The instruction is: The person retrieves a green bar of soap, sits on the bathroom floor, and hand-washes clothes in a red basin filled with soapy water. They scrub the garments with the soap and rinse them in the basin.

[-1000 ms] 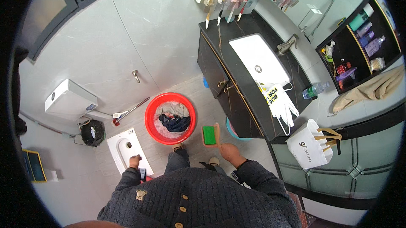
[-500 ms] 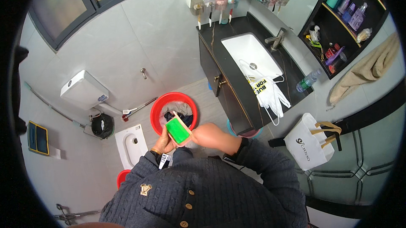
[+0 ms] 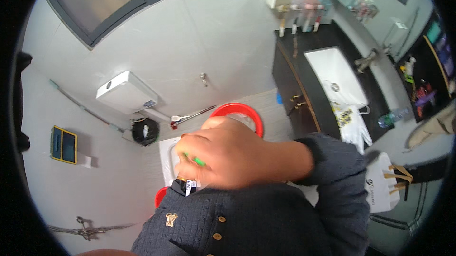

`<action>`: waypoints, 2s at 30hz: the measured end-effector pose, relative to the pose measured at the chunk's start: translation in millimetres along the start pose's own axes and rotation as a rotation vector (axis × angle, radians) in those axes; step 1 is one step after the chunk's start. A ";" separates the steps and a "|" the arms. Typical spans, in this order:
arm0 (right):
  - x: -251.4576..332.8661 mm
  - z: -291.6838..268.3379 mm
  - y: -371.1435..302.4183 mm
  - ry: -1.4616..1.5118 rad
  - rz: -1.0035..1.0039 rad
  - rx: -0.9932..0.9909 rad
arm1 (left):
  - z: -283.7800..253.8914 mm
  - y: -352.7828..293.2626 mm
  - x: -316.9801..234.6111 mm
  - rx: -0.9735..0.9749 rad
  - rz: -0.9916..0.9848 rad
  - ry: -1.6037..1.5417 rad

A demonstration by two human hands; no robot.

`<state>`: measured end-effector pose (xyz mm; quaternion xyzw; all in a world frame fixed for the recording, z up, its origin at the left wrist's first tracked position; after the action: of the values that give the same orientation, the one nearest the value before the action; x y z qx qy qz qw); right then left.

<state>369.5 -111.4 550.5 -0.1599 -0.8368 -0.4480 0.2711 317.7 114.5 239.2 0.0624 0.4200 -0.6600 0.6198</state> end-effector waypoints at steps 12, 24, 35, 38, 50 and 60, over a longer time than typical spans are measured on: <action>-48.1 -41.2 86.8 0.824 0.335 0.255 | -20.1 100.4 -81.0 -0.245 -0.098 -0.134; -270.3 -127.1 64.3 0.825 0.803 -0.362 | 93.8 226.7 -71.8 -0.169 0.076 -0.138; -458.6 -155.5 14.5 0.965 1.184 -0.503 | 173.0 271.4 -79.5 -0.420 0.110 -0.099; -476.7 -158.1 17.7 0.935 1.170 -0.492 | 185.3 282.7 -82.2 -0.483 0.106 -0.070; -497.8 -155.8 19.3 1.003 1.108 -0.294 | 212.4 317.4 -94.0 -0.481 0.124 0.024; -502.0 -163.0 13.0 0.997 1.161 -0.258 | 229.9 329.2 -93.1 -0.446 0.098 0.049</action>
<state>829.3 -253.1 333.0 -0.3826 -0.3390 -0.3472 0.7862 725.9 80.4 285.2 -0.0398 0.5670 -0.5183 0.6390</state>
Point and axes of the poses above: each hand's wrist, its own y-axis towards the middle knuckle, its own z-axis out of the palm, x = y × z, the point moved 3 cm from there along y, towards the middle knuckle, and after that the axes turned 13 degrees about -x, right-handed, at the moved point
